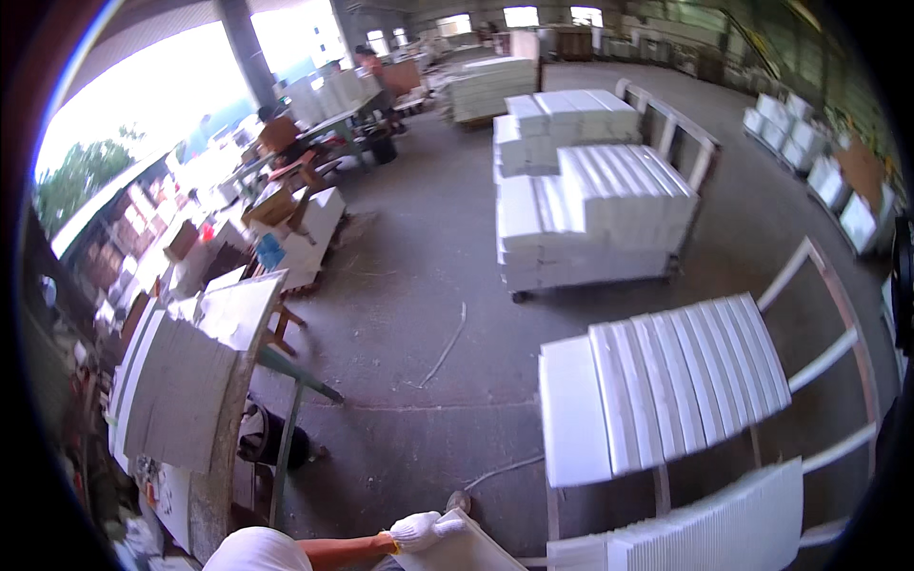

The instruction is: The person applies a white paste to the edges of white plaster moldings using a putty knife, then scrapes and wipes the surfaces to smooth them. The person retrieves additional moldings from a stack and continues the finishing process on each piece.

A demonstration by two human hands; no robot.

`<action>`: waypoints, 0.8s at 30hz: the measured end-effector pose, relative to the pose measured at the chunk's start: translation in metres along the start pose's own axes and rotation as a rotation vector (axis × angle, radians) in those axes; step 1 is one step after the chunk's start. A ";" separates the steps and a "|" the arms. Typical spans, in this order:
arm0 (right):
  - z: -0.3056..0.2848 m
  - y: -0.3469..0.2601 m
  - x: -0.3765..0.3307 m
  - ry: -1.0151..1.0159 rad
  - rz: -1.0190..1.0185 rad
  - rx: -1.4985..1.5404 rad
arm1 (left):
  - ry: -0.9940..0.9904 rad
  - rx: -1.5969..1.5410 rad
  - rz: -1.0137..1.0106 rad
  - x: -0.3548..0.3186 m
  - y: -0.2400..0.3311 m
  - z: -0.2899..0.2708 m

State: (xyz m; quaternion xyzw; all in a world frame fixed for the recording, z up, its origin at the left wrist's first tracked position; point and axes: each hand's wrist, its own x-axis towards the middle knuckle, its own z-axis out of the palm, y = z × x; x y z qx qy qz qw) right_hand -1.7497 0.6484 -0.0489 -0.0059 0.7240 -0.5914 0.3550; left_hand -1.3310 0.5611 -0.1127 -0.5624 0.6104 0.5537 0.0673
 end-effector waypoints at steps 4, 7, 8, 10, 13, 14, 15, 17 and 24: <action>0.124 -0.046 -0.038 -0.100 -0.029 -0.091 | 0.101 0.103 0.028 -0.017 0.024 -0.119; 0.207 -0.071 -0.069 -0.232 -0.028 -0.168 | 0.230 -0.017 -0.096 -0.052 0.025 -0.214; 0.234 -0.079 -0.080 -0.270 -0.028 -0.189 | 0.268 -0.072 -0.124 -0.063 0.014 -0.242; 0.273 -0.092 -0.097 -0.344 -0.038 -0.236 | 0.330 -0.231 -0.225 -0.084 0.005 -0.288; 0.313 -0.104 -0.110 -0.438 -0.039 -0.282 | 0.474 -0.353 -0.190 -0.104 -0.037 -0.322; 0.324 -0.110 -0.108 -0.469 -0.033 -0.290 | 0.535 -0.530 -0.083 -0.113 -0.036 -0.328; 0.332 -0.114 -0.105 -0.493 -0.026 -0.305 | 0.579 -0.576 -0.042 -0.125 -0.021 -0.339; 0.350 -0.123 -0.105 -0.531 -0.027 -0.358 | 0.654 -0.687 0.057 -0.138 0.013 -0.358; 0.405 -0.158 -0.068 -0.709 -0.145 -0.550 | 0.730 -0.820 -0.112 -0.075 0.029 -0.375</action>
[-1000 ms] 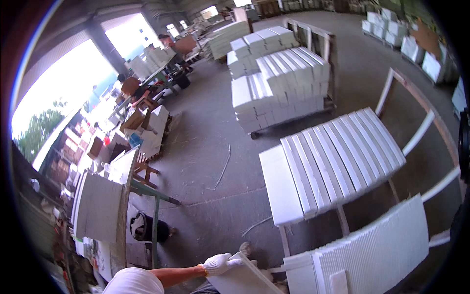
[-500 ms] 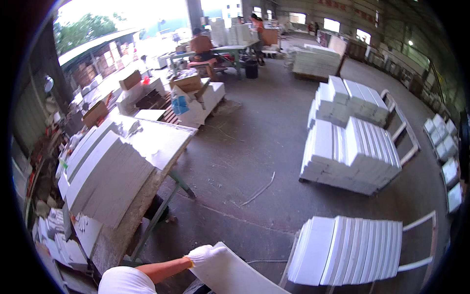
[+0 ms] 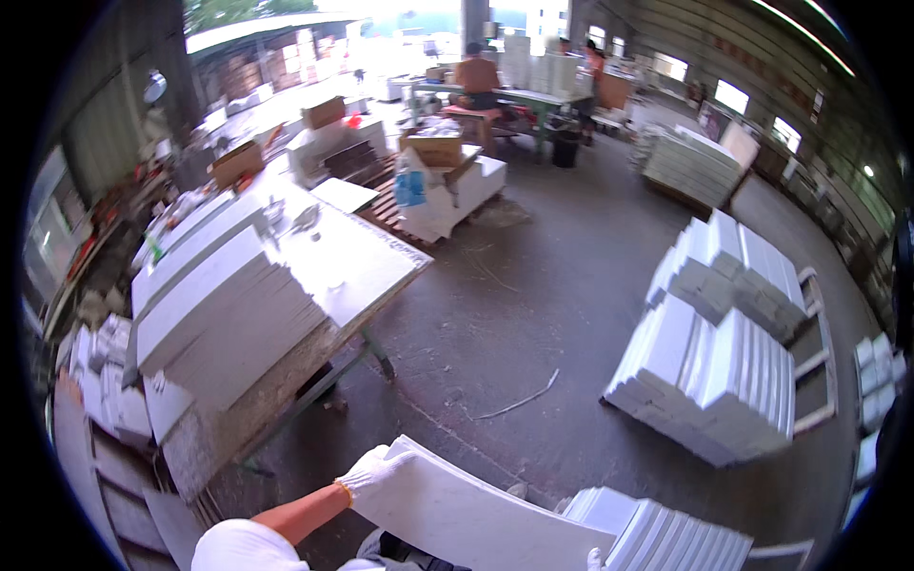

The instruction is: The person applies a white paste to the edges of white plaster moldings using a putty knife, then scrapes and wipes the surfaces to smooth them. The person retrieves additional moldings from a stack and continues the finishing process on each piece.

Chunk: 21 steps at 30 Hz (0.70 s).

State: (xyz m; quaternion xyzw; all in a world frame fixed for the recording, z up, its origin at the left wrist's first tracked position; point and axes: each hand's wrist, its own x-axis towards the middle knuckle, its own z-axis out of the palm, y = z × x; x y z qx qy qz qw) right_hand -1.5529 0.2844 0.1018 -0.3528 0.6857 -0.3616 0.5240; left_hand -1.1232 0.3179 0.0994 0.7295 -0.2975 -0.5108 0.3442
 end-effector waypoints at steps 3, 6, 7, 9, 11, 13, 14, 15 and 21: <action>-0.019 -0.017 0.051 -0.129 -0.067 -0.094 | 0.017 0.196 -0.098 0.027 0.028 0.023; -0.034 -0.047 0.126 -0.258 0.189 0.064 | 0.134 0.173 -0.053 0.042 0.069 0.050; -0.030 -0.068 0.142 -0.247 0.246 0.095 | 0.238 0.156 -0.040 0.044 0.078 0.058; -0.025 -0.116 0.157 -0.270 0.198 -0.021 | 0.281 0.163 -0.040 0.048 0.102 0.066; -0.023 -0.124 0.203 -0.311 0.179 -0.023 | 0.369 0.110 -0.018 0.060 0.114 0.077; -0.014 -0.151 0.219 -0.361 0.173 -0.018 | 0.399 0.141 0.005 0.076 0.123 0.081; -0.013 -0.149 0.238 -0.401 0.201 -0.007 | 0.402 0.148 -0.032 0.082 0.130 0.081; -0.010 -0.145 0.259 -0.445 0.224 0.004 | 0.410 0.152 -0.065 0.088 0.136 0.080; 0.051 -0.170 0.366 -0.591 0.250 0.121 | 0.472 0.057 -0.123 0.146 0.185 0.074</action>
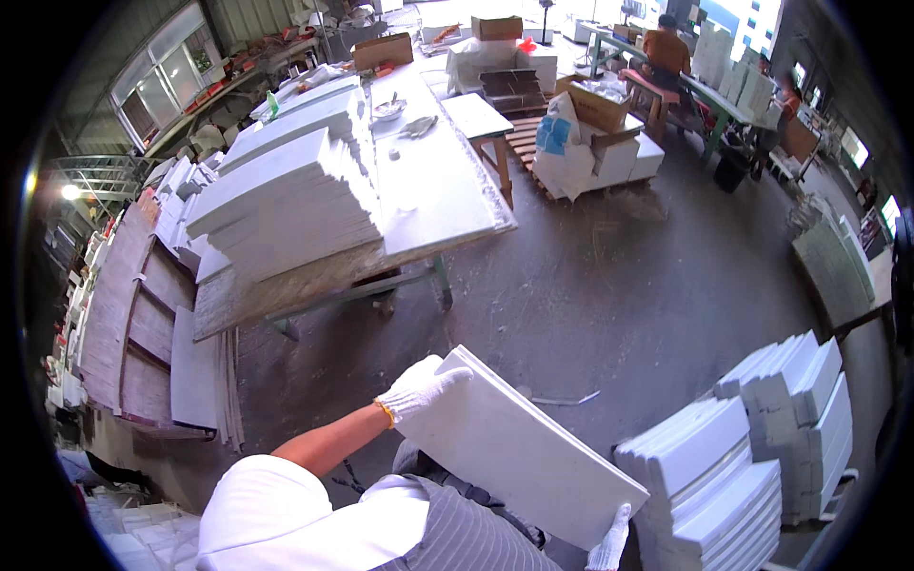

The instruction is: The person applies a white paste to the edges of white plaster moldings using a putty knife, then scrapes and wipes the surfaces to smooth them. The person retrieves additional moldings from a stack and continues the finishing process on each piece.

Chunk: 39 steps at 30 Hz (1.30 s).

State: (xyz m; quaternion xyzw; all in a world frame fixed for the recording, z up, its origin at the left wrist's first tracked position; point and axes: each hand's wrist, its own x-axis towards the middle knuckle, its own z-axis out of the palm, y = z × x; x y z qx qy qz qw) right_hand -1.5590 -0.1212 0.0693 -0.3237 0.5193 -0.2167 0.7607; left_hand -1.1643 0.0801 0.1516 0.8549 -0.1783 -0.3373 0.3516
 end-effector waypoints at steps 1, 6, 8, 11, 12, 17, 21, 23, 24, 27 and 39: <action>0.011 -0.018 0.012 0.028 -0.023 -0.017 | 0.013 -0.014 0.019 0.022 0.001 0.011; 0.063 -0.101 0.054 0.248 -0.112 -0.139 | -0.254 -0.029 -0.007 0.132 0.079 0.027; 0.080 -0.124 0.071 0.325 -0.116 -0.158 | -0.182 0.001 0.043 0.158 0.122 0.026; 0.084 -0.147 0.111 0.360 -0.081 -0.178 | -0.158 0.018 0.109 0.207 0.152 0.024; 0.089 -0.155 0.121 0.345 -0.064 -0.160 | -0.166 0.027 0.131 0.225 0.155 0.024; 0.145 -0.242 0.177 0.364 -0.119 -0.327 | -0.090 0.010 0.038 0.291 0.203 0.026; 0.198 -0.313 0.243 0.291 -0.049 -0.246 | 0.050 -0.018 0.014 0.347 0.217 0.036; 0.195 -0.335 0.307 0.181 -0.063 -0.290 | 0.115 -0.064 0.006 0.373 0.221 0.038; 0.198 -0.349 0.333 0.136 -0.062 -0.318 | 0.171 -0.111 -0.010 0.380 0.224 0.039; 0.218 -0.393 0.406 0.001 -0.085 -0.399 | 0.316 -0.342 -0.007 0.388 0.246 0.038; 0.373 -0.458 0.628 -0.530 -0.078 -0.549 | 0.792 -0.666 -0.092 0.445 0.238 0.020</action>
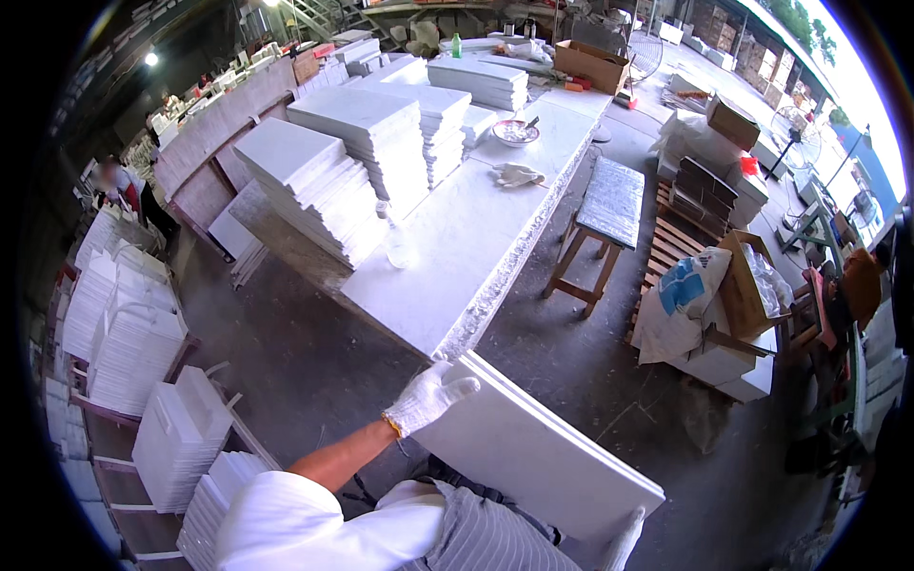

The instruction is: The person applies a white paste to the edges of white plaster moldings using a putty knife, then scrapes and wipes the surfaces to smooth them. The person retrieves additional moldings from a stack and continues the finishing process on each piece.

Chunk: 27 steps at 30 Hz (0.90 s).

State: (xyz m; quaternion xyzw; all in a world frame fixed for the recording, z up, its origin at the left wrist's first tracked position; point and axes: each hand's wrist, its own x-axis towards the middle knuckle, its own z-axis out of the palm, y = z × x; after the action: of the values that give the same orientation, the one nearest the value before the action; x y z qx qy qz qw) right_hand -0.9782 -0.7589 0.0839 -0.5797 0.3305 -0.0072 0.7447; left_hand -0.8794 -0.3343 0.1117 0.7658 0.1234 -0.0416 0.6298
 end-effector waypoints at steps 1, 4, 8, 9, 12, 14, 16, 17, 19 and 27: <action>0.006 -0.006 0.022 -0.044 -0.020 -0.006 | 0.024 0.007 -0.008 0.013 0.001 -0.003; 0.025 -0.021 0.083 -0.132 -0.090 -0.015 | 0.024 -0.049 -0.060 0.059 0.034 -0.004; 0.044 -0.042 0.157 -0.179 -0.079 -0.067 | 0.061 -0.212 -0.015 0.130 -0.003 0.001; 0.048 -0.047 0.176 -0.177 -0.060 -0.089 | 0.076 -0.208 -0.006 0.142 -0.007 0.003; 0.100 -0.074 0.212 -0.209 -0.021 -0.147 | 0.169 -0.393 0.031 0.154 0.022 -0.008; 0.116 -0.094 0.247 -0.237 -0.044 -0.172 | 0.242 -0.354 0.060 0.171 0.015 -0.010; 0.140 -0.112 0.276 -0.319 -0.032 -0.226 | 0.358 -0.211 0.028 0.171 0.012 -0.016; 0.153 -0.123 0.293 -0.384 -0.017 -0.244 | 0.401 -0.178 0.037 0.175 0.005 -0.014; 0.179 -0.137 0.329 -0.466 0.001 -0.283 | 0.477 -0.168 0.017 0.186 -0.001 -0.010; 0.279 -0.188 0.473 -0.586 -0.081 -0.452 | 0.727 -0.249 -0.099 0.265 0.018 0.038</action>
State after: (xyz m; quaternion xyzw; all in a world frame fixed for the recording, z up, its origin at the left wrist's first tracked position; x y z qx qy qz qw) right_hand -0.3993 -0.7673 0.0484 -0.7195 0.0733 0.2031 0.6601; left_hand -0.6159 -0.3386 0.0633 0.6412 0.3795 0.2178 0.6304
